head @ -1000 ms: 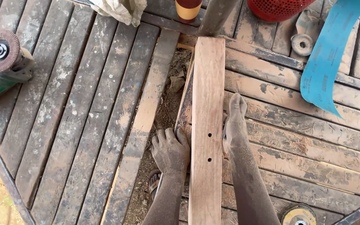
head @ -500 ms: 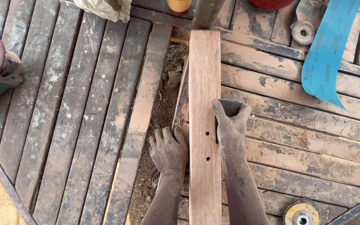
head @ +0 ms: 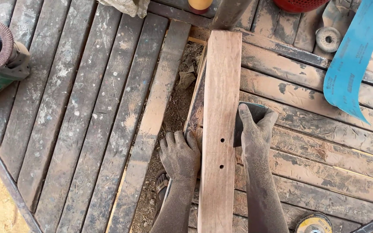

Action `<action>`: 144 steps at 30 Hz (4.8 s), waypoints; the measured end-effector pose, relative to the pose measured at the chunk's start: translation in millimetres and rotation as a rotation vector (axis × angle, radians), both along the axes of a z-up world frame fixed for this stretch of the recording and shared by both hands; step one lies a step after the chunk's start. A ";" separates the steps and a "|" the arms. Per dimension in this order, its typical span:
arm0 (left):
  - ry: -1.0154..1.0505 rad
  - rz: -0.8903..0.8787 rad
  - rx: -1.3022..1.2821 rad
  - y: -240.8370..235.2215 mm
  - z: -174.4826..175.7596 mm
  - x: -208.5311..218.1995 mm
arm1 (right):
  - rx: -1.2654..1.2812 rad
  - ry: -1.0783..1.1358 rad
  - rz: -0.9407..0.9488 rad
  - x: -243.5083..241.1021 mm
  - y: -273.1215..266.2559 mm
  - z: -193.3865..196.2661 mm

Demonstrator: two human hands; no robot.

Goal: Sanding a wooden beam by hand using a piece of sandpaper on a workshop table.

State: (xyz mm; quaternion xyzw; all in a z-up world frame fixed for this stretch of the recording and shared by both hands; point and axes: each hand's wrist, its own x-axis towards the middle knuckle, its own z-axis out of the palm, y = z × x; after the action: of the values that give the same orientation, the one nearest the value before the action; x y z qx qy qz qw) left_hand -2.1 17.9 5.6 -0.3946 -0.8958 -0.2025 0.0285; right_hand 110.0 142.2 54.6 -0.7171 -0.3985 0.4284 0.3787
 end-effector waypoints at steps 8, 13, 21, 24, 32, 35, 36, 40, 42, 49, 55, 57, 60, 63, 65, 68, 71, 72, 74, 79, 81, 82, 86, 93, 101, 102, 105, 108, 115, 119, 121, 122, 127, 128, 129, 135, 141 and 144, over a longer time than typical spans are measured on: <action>0.007 -0.015 -0.004 -0.2 1.8 -2.2 | -0.130 -0.148 0.012 -4.8 -1.7 16.6; 0.019 0.006 -0.014 2.9 -2.5 -4.9 | -0.175 -0.166 0.031 -17.4 19.8 24.2; 0.027 -0.006 -0.012 -1.4 -1.8 -0.8 | -0.195 -0.172 0.067 -30.6 11.7 73.6; -0.132 0.023 -0.158 5.4 25.5 2.9 | -0.183 -0.100 0.170 -22.3 37.2 72.6; -0.160 0.013 -0.165 6.4 28.8 -1.3 | -0.256 -0.142 0.070 -30.5 30.1 76.0; -0.133 0.005 -0.171 13.4 26.6 -6.1 | -0.213 -0.072 0.079 -50.1 75.1 78.4; -0.134 0.007 -0.188 8.3 28.3 -4.2 | -0.197 -0.066 0.078 -56.5 89.7 79.2; -0.142 0.006 -0.186 9.1 29.9 -1.9 | -0.072 0.045 0.159 -44.0 69.8 70.5; -0.079 -0.005 -0.179 6.9 31.0 -3.9 | -0.325 -0.123 0.129 -41.5 51.8 75.6; 0.006 0.004 -0.036 1.6 5.6 -0.5 | -0.015 -0.195 0.153 -47.9 87.5 45.4; 0.032 0.008 -0.040 4.9 4.2 -0.4 | -0.116 -0.183 0.139 -36.3 114.9 10.5; 0.021 0.013 -0.034 1.9 7.1 -0.9 | -0.027 -0.142 0.136 -47.8 116.3 22.0; 0.003 0.022 -0.043 -3.3 1.1 -0.5 | -0.105 -0.136 0.066 -45.4 86.5 29.1; -0.052 0.020 -0.044 0.3 2.0 -0.4 | -0.101 -0.144 0.044 -44.6 105.3 11.3; -0.032 0.016 -0.029 6.2 1.9 -1.0 | -0.069 -0.136 0.033 -44.0 133.0 -7.6; -0.009 0.013 -0.006 -0.9 7.0 -3.4 | -0.086 -0.139 0.010 -56.0 111.7 16.9; -0.006 0.020 -0.020 -1.2 8.0 2.3 | -0.148 -0.168 -0.015 -52.3 101.0 28.2; 0.016 0.026 -0.021 1.9 3.7 -2.1 | -0.140 -0.165 -0.026 -54.9 104.9 22.4; 0.017 0.038 -0.012 6.3 2.3 -4.1 | -0.098 -0.151 -0.027 -57.6 129.5 11.7; 0.008 0.022 0.007 5.5 1.2 -4.0 | -0.100 -0.058 -0.144 -69.3 108.9 31.3; 0.009 0.029 -0.010 2.4 1.8 -3.0 | -0.080 -0.185 -0.060 -48.8 115.3 -4.0; 0.013 0.027 -0.006 5.1 1.8 -6.5 | -0.075 -0.180 -0.062 -51.5 122.9 -2.8; -0.016 0.039 -0.029 -2.3 6.3 -1.7 | -0.081 -0.218 -0.023 -55.4 117.6 7.3; -0.003 0.045 0.004 2.2 0.3 -2.9 | -0.084 -0.177 -0.037 -64.8 141.0 9.1; -0.030 0.058 0.000 3.9 -6.0 -2.1 | -0.109 -0.234 -0.041 -59.8 120.3 20.1; -0.039 0.062 -0.023 -2.3 -4.6 2.4 | -0.103 -0.234 -0.028 -61.3 121.8 23.5; -0.054 0.061 -0.026 0.9 0.7 -1.3 | -0.096 -0.207 -0.053 -56.3 124.8 2.8; -0.096 0.059 -0.037 0.7 3.8 -1.2 | -0.130 -0.260 -0.045 -37.9 105.4 -3.7; -0.054 0.058 0.006 -1.4 -5.1 -0.9 | -0.030 -0.216 -0.011 -59.9 105.3 22.4; -0.051 0.058 0.000 -1.2 -4.3 -2.1 | -0.115 -0.268 0.020 -66.4 85.5 43.9; -0.054 0.052 0.012 4.8 -2.5 -2.5 | -0.106 -0.307 0.032 -68.5 96.9 48.7; -0.049 0.043 0.011 3.9 4.6 -4.6 | -0.111 -0.282 0.031 -71.1 100.8 48.0; -0.047 0.039 0.017 5.0 7.9 -6.5 | -0.144 -0.192 -0.057 -77.1 92.4 53.0; -0.048 0.037 0.008 4.2 9.5 -6.9 | -0.148 -0.211 -0.043 -72.7 99.7 41.3; -0.049 0.035 -0.001 3.0 10.5 -6.8 | -0.152 -0.231 -0.029 -68.1 106.5 29.0; -0.075 0.032 -0.013 2.0 9.5 -6.6 | -0.105 -0.177 -0.100 -74.1 114.6 48.8; -0.113 0.045 -0.013 2.1 6.7 -5.3 | -0.076 -0.201 -0.004 -83.1 130.9 39.3; -0.103 0.053 -0.008 2.3 9.2 -6.5 | -0.175 0.176 -0.044 -85.4 153.6 63.6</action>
State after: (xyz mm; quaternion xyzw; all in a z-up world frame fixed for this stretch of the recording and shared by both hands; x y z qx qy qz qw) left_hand -8.6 20.2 14.8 -0.3599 -0.9070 -0.2182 -0.0141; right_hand 24.6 295.7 118.2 -0.7158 -0.3090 0.5142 0.3574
